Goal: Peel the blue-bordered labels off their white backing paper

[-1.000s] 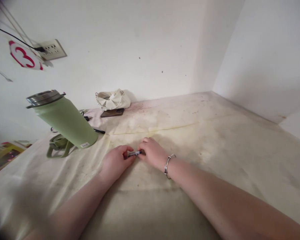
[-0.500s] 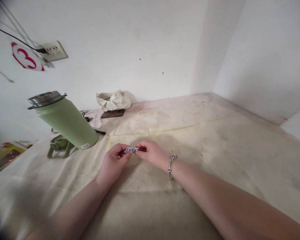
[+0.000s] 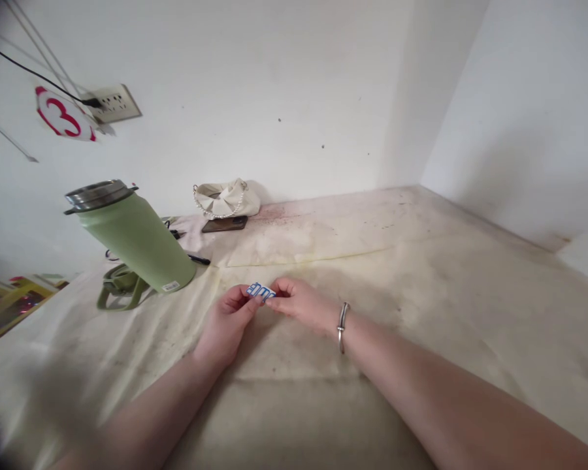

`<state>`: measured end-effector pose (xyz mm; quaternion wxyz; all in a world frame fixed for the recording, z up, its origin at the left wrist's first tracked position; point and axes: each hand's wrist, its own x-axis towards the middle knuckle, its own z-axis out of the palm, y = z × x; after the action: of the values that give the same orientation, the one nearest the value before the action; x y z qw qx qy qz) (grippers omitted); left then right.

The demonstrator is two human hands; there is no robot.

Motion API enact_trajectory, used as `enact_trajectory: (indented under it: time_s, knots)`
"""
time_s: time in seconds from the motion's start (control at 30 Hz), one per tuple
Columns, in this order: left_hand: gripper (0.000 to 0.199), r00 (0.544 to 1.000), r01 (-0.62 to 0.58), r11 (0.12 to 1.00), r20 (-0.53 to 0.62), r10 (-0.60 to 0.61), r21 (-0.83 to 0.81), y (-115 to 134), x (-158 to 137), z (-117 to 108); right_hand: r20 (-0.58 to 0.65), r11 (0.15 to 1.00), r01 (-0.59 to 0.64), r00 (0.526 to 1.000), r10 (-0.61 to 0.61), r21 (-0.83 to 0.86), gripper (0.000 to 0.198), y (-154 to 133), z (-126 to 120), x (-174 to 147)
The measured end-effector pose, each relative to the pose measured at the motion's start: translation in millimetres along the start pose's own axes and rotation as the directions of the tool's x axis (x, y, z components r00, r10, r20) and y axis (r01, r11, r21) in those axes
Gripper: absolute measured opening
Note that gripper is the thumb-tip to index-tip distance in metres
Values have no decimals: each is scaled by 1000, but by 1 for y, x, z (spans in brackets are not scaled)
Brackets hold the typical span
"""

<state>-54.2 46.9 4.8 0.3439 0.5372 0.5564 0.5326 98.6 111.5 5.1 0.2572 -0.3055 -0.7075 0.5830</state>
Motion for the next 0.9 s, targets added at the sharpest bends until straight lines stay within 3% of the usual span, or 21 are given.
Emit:
enact_trajectory:
  time_s: [0.17, 0.3, 0.43, 0.57, 0.67, 0.77, 0.9]
  knots:
    - [16, 997, -7, 983, -68, 20, 184, 4, -1, -4, -35, 991, 78, 996, -83, -112, 16, 2, 6, 2]
    - [15, 992, 13, 942, -121, 29, 336, 6, 0, -7, -132, 955, 148, 974, -186, -258, 44, 4, 13, -1]
    - [14, 991, 28, 914, -129, 26, 405, 6, 1, -7, -12, 901, 183, 979, -204, -394, 61, 2, 16, -9]
    - [14, 993, 41, 917, -120, 7, 398, 8, 0, -6, -7, 907, 164, 984, -180, -388, 56, 0, 17, -10]
    - [14, 995, 38, 938, -101, -4, 345, 8, -1, -5, -42, 927, 167, 981, -192, -336, 40, 1, 17, -6]
    - [16, 998, 28, 969, -67, -12, 247, 7, 0, -4, -65, 959, 177, 978, -196, -223, 19, 1, 17, -1]
    - [17, 1000, 26, 997, -15, -25, 78, 1, 1, -3, -133, 973, 173, 972, -193, -151, 7, -1, 15, 1]
